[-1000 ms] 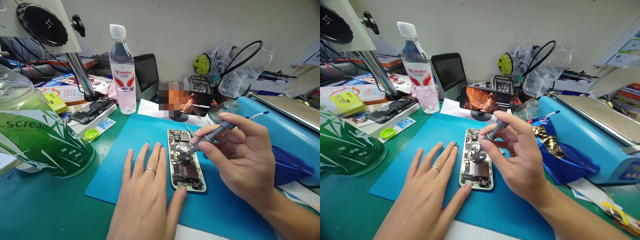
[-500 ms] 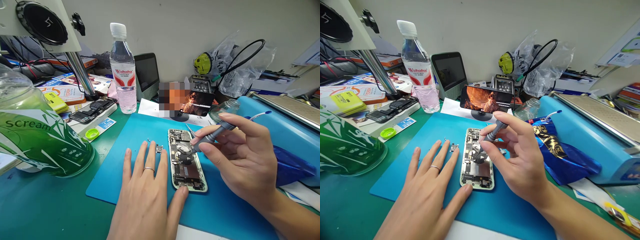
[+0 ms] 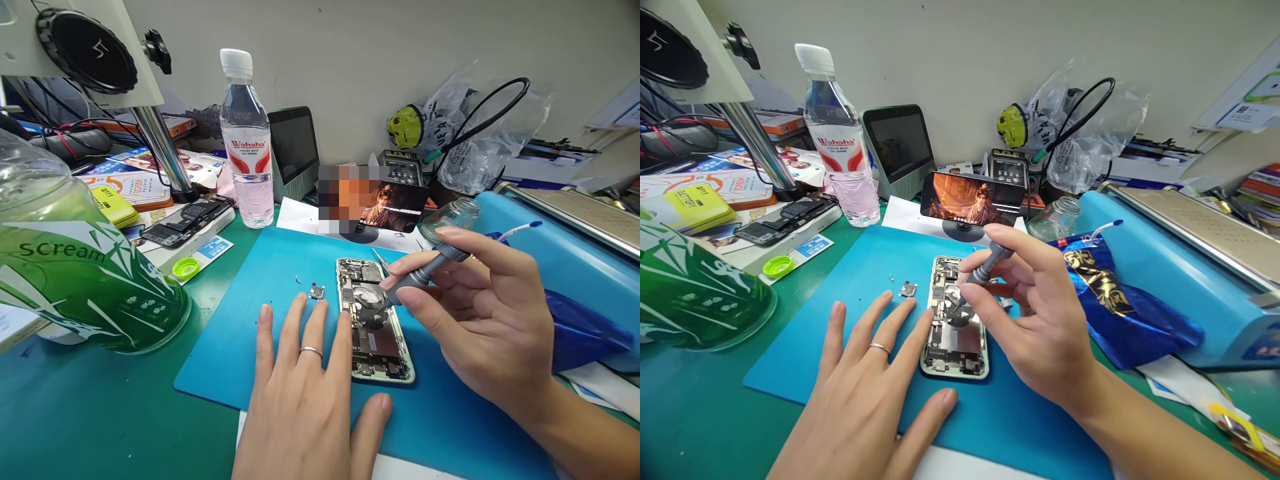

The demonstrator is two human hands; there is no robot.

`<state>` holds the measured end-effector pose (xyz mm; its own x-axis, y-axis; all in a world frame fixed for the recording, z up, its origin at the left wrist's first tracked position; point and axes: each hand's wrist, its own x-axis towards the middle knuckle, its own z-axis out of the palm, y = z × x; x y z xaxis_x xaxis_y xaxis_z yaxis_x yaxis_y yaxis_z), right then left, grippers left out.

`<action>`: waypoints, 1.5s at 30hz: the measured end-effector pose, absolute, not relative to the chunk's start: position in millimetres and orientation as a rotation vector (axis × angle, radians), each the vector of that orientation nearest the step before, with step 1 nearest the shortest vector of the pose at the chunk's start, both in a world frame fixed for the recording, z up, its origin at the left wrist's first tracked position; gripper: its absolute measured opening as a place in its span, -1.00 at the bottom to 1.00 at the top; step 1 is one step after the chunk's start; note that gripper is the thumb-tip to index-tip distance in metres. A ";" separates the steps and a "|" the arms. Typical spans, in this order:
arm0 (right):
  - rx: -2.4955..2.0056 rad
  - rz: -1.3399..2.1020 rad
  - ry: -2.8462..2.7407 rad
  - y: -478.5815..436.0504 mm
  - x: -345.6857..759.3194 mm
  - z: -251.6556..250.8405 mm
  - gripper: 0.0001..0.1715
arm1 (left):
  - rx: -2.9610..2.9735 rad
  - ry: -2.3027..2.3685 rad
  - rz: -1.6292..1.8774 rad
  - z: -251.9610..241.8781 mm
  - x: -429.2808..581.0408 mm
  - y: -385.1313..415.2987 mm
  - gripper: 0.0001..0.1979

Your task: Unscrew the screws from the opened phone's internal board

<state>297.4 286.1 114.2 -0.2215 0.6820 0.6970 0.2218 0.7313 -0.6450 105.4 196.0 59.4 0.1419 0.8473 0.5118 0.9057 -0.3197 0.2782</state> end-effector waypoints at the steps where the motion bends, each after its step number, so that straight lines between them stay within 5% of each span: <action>1: -0.711 0.498 -1.784 286.2 297.2 114.5 -0.25 | -2.292 -1.784 -0.922 60.4 105.8 196.4 -0.25; 15: -0.738 0.477 -1.761 292.5 298.4 108.7 -0.21 | -2.513 -1.629 -1.352 82.2 105.5 189.9 -0.78; 32: -0.780 0.519 -1.779 284.3 289.5 104.5 -0.26 | -2.593 -1.512 -1.127 89.3 97.8 186.0 -0.62; 45: -0.661 0.447 -1.903 285.2 298.2 100.2 -0.10 | -2.511 -1.407 -1.010 63.7 100.5 187.7 -0.49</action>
